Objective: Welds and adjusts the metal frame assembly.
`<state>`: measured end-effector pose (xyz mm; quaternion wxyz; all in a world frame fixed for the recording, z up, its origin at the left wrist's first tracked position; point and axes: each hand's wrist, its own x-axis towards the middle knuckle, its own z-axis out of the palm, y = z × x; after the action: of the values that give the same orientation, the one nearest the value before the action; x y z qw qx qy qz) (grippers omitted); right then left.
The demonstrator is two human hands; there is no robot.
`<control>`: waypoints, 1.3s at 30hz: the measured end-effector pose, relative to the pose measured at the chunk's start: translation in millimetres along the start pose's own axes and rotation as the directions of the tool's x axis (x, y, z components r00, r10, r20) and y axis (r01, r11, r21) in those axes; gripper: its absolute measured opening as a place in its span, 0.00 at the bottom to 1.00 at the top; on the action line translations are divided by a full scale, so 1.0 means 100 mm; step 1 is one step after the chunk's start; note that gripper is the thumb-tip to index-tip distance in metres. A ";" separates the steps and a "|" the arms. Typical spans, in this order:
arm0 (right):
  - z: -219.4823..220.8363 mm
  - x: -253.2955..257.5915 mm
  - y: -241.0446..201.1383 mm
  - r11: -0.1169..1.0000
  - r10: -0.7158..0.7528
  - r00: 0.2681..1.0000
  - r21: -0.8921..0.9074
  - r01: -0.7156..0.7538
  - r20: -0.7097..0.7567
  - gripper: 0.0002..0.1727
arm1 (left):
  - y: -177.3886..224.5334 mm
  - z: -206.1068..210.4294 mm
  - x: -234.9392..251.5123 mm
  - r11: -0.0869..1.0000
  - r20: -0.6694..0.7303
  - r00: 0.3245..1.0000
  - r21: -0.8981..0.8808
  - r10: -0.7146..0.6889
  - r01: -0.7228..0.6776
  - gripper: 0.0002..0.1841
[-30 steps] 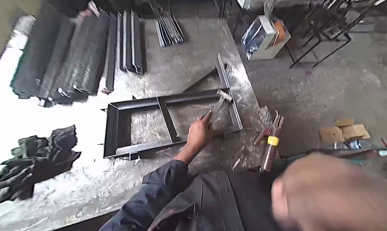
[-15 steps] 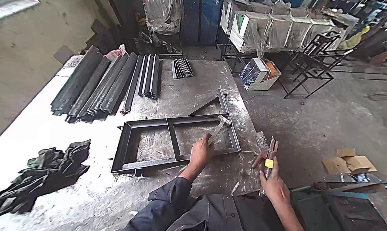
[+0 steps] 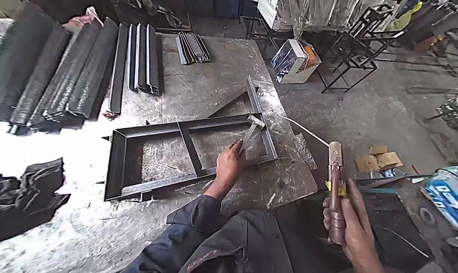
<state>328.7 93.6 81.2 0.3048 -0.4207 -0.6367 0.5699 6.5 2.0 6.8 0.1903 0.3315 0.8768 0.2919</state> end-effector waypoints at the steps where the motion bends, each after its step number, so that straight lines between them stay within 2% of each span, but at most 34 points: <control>1: 0.00 -0.05 -0.03 1.000 -0.005 0.999 0.027 0.004 0.031 0.53 | 0.00 0.00 0.00 1.000 -0.003 1.000 0.002 0.008 -0.008 0.22; 3: -0.01 -0.14 -0.08 0.997 -0.037 0.997 0.077 0.032 0.074 0.64 | -0.02 0.01 0.00 1.000 -0.007 1.000 0.007 0.024 -0.024 0.22; 7: -0.02 -0.23 -0.13 0.992 -0.115 0.986 0.067 0.107 0.120 0.69 | 0.00 0.00 0.02 1.000 0.027 1.000 0.015 0.012 -0.013 0.23; 11: 0.01 -0.33 -0.04 0.971 -0.195 0.969 -0.111 0.212 0.149 0.68 | 0.00 -0.01 0.03 1.000 0.040 0.999 0.024 0.011 -0.012 0.24; 13: 0.07 -0.39 -0.04 0.936 -0.236 0.962 -0.234 0.264 0.140 0.72 | 0.00 -0.01 0.03 1.000 0.049 0.999 0.026 0.008 -0.010 0.24; 16: 0.17 -0.49 -0.17 0.791 -0.315 0.930 -0.488 0.369 0.191 0.77 | 0.00 -0.03 0.03 1.000 0.063 0.998 0.025 0.009 -0.010 0.25; 21: 0.27 -0.52 -0.26 0.510 -0.372 0.884 -0.733 0.450 0.284 0.64 | 0.00 -0.03 0.03 1.000 0.077 0.997 0.021 0.001 -0.003 0.25; 26: 0.42 -0.49 -0.24 0.273 -0.412 0.840 -0.831 0.484 0.353 0.56 | -0.03 -0.03 0.05 1.000 0.107 0.994 -0.007 0.009 -0.008 0.27; 31: 0.69 -0.62 -0.16 0.145 -0.437 0.829 -0.883 0.446 0.348 0.50 | 0.01 -0.13 0.11 0.995 0.224 0.973 0.068 0.055 -0.072 0.30; 39: 0.84 -0.73 -0.11 0.077 -0.408 0.843 -0.906 0.415 0.351 0.49 | -0.03 -0.12 0.10 0.996 0.213 0.974 0.037 0.075 -0.085 0.30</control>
<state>287.5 -9.9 85.2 0.1212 -0.3171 -0.9387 -0.0601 -8.0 2.5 13.0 0.2627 0.4000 0.8440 0.2421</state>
